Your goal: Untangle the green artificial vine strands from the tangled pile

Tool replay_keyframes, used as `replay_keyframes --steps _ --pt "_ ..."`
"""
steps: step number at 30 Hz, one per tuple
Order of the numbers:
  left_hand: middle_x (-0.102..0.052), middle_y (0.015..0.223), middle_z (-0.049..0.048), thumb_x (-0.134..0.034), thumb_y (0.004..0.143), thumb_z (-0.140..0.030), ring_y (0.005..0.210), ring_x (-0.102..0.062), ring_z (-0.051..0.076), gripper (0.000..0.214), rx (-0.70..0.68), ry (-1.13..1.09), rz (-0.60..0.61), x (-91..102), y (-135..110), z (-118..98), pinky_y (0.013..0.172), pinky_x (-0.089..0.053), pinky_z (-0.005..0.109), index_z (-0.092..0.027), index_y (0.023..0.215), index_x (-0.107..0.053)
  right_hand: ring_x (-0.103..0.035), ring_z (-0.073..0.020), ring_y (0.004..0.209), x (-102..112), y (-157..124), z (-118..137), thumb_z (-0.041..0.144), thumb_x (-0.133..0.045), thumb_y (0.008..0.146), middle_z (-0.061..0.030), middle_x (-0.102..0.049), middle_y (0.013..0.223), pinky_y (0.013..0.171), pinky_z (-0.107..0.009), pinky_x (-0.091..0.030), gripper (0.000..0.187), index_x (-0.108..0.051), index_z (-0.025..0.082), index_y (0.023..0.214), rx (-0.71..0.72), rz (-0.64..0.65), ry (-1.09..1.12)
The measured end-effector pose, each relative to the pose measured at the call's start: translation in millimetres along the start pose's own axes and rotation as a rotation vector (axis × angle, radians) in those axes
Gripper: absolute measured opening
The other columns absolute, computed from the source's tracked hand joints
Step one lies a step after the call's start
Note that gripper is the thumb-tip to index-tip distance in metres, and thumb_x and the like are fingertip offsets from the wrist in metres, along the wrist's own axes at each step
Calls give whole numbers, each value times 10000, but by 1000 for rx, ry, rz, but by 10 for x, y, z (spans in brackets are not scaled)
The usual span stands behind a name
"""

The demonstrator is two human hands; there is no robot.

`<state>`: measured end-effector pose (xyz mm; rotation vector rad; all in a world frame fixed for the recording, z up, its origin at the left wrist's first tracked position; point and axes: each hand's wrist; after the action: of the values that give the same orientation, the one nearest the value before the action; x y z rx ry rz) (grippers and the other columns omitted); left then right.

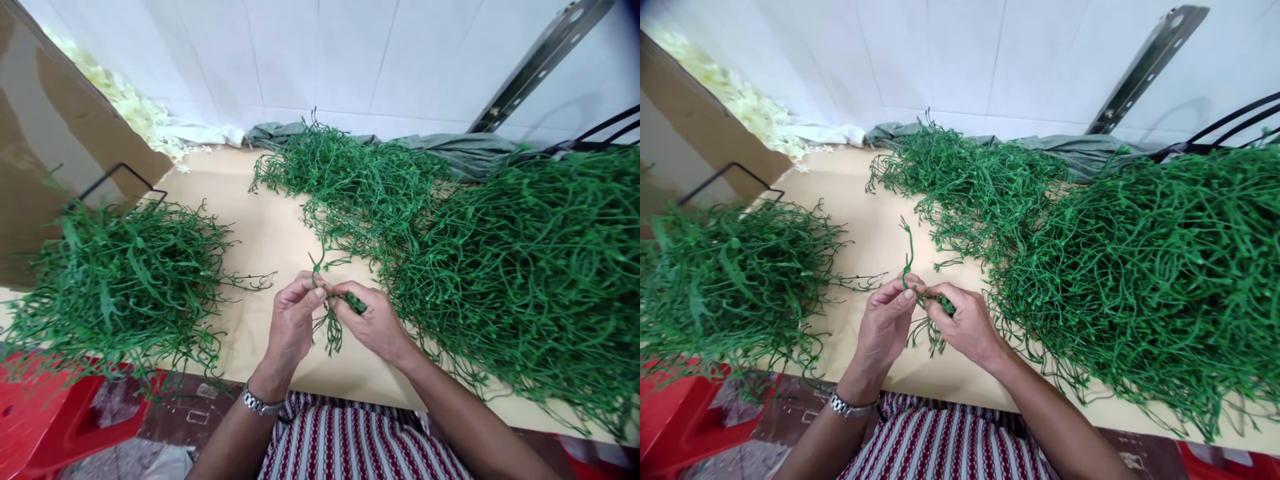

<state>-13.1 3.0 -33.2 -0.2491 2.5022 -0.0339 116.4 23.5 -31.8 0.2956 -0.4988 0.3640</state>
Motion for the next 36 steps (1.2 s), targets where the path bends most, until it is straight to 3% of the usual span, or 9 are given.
replay_keyframes --steps 5,10,18,25,30,36 --pt "-621 685 5 -730 581 -149 668 -540 95 66 41 30 -149 13 0 4 682 -433 208 -160 631 -689 -627 -147 667 39 -21 -17 202 -486 821 -47 -694 788 649 -240 -452 148 -628 183 858 94 -38 -187" --pt "-667 656 5 -737 574 -152 620 -563 90 75 65 31 -187 23 -19 43 652 -450 210 -159 633 -691 -646 -168 789 54 -36 -5 274 -547 811 -59 -695 933 710 -246 -461 197 -613 188 976 75 2 -156" --pt "-658 644 -4 -717 594 -126 616 -564 94 69 -14 135 -108 42 -64 94 613 -450 205 -165 647 -697 -563 -119 607 64 -39 -9 259 -504 827 -21 -650 703 600 -219 -399 168 -631 165 884 62 137 -145" --pt "-592 571 -8 -722 605 -183 514 -466 68 86 128 150 20 99 -49 45 485 -353 187 -140 651 -663 -457 -82 496 174 3 -7 207 -485 802 14 -573 585 500 -188 -332 156 -626 139 800 26 319 -98" --pt "-596 600 6 -732 597 -226 491 -450 60 154 272 85 89 144 -28 28 460 -317 186 -124 664 -639 -494 -91 537 226 24 -28 188 -488 800 5 -613 648 535 -196 -322 131 -617 167 789 120 388 -195" --pt "-576 608 0 -729 611 -209 522 -471 65 160 259 164 171 185 -42 18 500 -341 192 -117 684 -619 -493 -121 582 234 -21 -41 101 -471 755 -12 -611 685 553 -228 -287 157 -590 185 812 275 370 -425"
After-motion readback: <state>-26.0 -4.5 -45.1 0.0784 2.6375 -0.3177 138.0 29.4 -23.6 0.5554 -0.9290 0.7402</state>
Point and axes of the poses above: each hand's wrist, its own y-axis towards the middle knuckle, its own x-axis out of the back of the hand, z = x × y
